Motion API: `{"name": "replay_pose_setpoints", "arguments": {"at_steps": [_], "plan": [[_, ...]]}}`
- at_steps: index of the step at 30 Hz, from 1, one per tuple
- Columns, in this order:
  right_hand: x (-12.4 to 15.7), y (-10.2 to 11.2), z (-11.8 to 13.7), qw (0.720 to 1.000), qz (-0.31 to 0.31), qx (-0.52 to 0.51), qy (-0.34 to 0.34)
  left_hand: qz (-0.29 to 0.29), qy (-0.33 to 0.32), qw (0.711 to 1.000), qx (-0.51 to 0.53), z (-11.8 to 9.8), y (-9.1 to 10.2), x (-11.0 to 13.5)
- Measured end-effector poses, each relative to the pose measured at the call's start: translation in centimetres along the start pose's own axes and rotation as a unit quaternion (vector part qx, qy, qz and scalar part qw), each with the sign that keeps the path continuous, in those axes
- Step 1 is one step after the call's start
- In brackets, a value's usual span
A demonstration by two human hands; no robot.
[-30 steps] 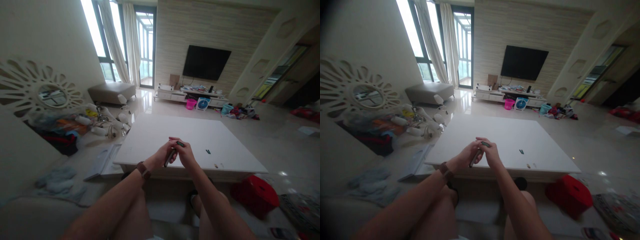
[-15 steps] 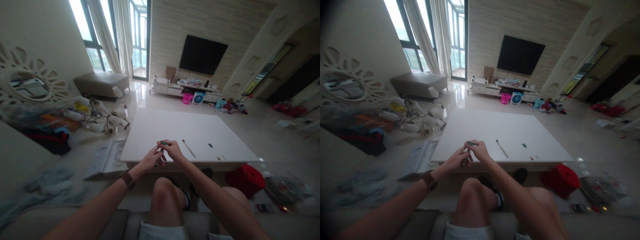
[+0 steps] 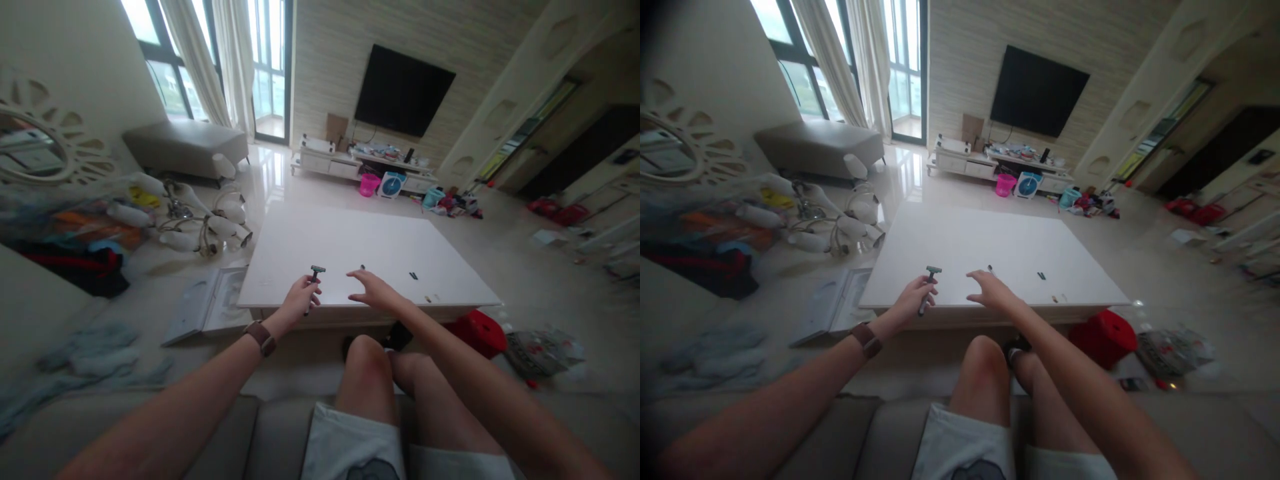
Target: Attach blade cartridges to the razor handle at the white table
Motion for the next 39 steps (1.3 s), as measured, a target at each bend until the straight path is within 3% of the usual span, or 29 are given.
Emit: {"name": "replay_pose_setpoints", "arguments": {"at_steps": [2, 4, 8, 10, 12, 16, 26, 30, 39], "plan": [[3.5, 0.8, -2.9, 0.995, 0.047, 0.078, -0.026, 0.0, -0.008, 1.0, -0.005, 0.3, -0.2, 0.0], [7.5, 1.4, -6.3, 0.984, 0.109, 0.098, -0.097, 0.0, -0.013, 1.0, -0.014, 0.6, -0.4, 0.0], [15.1, 3.7, -12.6, 0.931, 0.197, 0.145, -0.272, 0.011, -0.021, 0.999, -0.042, 0.8, -0.8, 0.0], [17.4, 5.2, -14.9, 0.906, 0.19, 0.167, -0.34, 0.017, -0.028, 0.998, -0.051, 0.9, -1.1, 0.1], [18.2, 6.3, -16.3, 0.898, 0.177, 0.181, -0.361, 0.019, -0.035, 0.998, -0.057, 0.9, -1.3, 0.2], [16.0, 5.3, -17.6, 0.904, 0.161, 0.188, -0.349, 0.023, -0.041, 0.997, -0.067, 1.2, -1.5, 0.3], [2.5, -3.8, -18.1, 0.944, 0.09, 0.18, -0.263, 0.024, -0.024, 0.999, -0.036, 1.5, -1.0, 0.6], [1.1, -5.7, -17.6, 0.948, 0.058, 0.187, -0.251, 0.021, -0.001, 1.0, -0.006, 1.4, -0.8, 0.7], [-1.5, -7.3, -15.2, 0.949, 0.005, 0.166, -0.268, 0.015, 0.068, 0.997, 0.04, 1.2, -0.7, 0.7]]}}
Point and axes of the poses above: each hand's wrist, its own x-axis away from the middle knuckle, its own y-axis out of the back of the hand, z = x × y, the point moved 3 cm from there along -x, towards the middle knuckle, and after that the axes turned 8 degrees about y, right-handed, at the moved point
